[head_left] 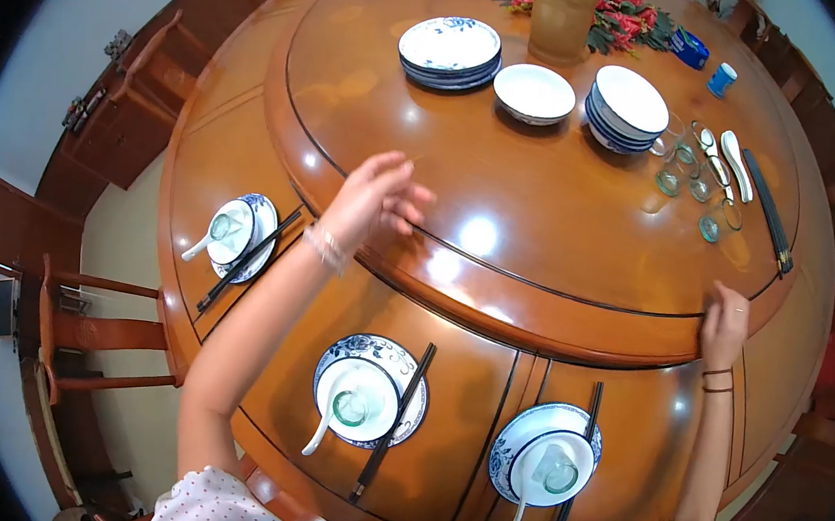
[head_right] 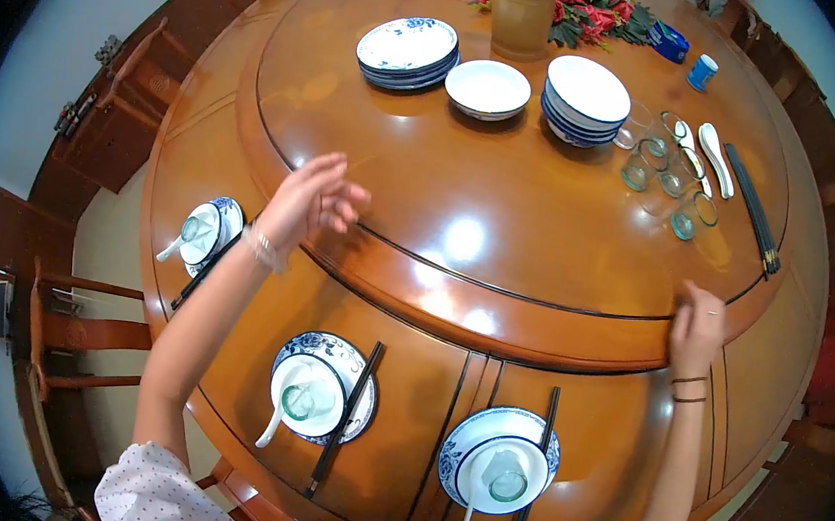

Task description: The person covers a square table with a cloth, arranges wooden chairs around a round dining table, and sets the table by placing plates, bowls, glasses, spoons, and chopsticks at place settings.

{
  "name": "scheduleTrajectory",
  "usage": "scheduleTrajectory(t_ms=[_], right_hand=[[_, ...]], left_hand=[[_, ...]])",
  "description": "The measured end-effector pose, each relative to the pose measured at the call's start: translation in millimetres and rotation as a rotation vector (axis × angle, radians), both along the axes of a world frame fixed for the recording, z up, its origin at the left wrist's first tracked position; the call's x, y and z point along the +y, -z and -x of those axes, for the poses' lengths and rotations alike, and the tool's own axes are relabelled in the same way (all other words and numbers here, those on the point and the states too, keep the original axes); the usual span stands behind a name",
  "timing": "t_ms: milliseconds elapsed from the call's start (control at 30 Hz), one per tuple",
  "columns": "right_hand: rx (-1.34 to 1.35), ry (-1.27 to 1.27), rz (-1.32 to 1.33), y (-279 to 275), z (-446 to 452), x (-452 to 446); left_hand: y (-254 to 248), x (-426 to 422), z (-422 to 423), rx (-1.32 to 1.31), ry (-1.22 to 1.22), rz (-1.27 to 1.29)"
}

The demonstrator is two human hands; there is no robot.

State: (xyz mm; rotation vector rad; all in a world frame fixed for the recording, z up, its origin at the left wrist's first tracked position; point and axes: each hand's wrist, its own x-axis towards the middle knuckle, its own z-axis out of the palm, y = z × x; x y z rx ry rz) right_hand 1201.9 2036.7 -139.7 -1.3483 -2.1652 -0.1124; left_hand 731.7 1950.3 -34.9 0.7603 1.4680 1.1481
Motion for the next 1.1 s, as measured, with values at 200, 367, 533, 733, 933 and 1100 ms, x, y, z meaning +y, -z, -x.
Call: scheduleTrajectory(t_ms=[200, 367, 533, 733, 933, 1100], right_hand=[[0.962, -0.306, 0.810, -8.3, 162.8, -4.2], [1.167, -0.086, 0.953, -11.6, 234.2, 60.5], [1.304, 0.136, 0.881, -9.1, 233.3, 110.7], [1.197, 0.071, 0.902, -2.6, 201.4, 127.4], [1.288, -0.124, 0.948, 12.5, 162.5, 129.7], [1.304, -0.389, 1.123, -6.6, 31.2, 70.5]], left_hand=[[26.0, 107.1, 7.4, 0.094, -0.152, -0.031], [42.1, 173.5, -25.9, 0.089, -0.411, -0.032], [57.2, 194.2, -55.4, 0.112, -0.605, 0.002], [50.0, 193.4, -88.5, -0.143, -0.600, 0.017], [44.0, 176.6, -139.5, -0.078, -0.746, -0.243], [24.9, 132.0, -205.9, 0.069, -0.647, -0.457]])
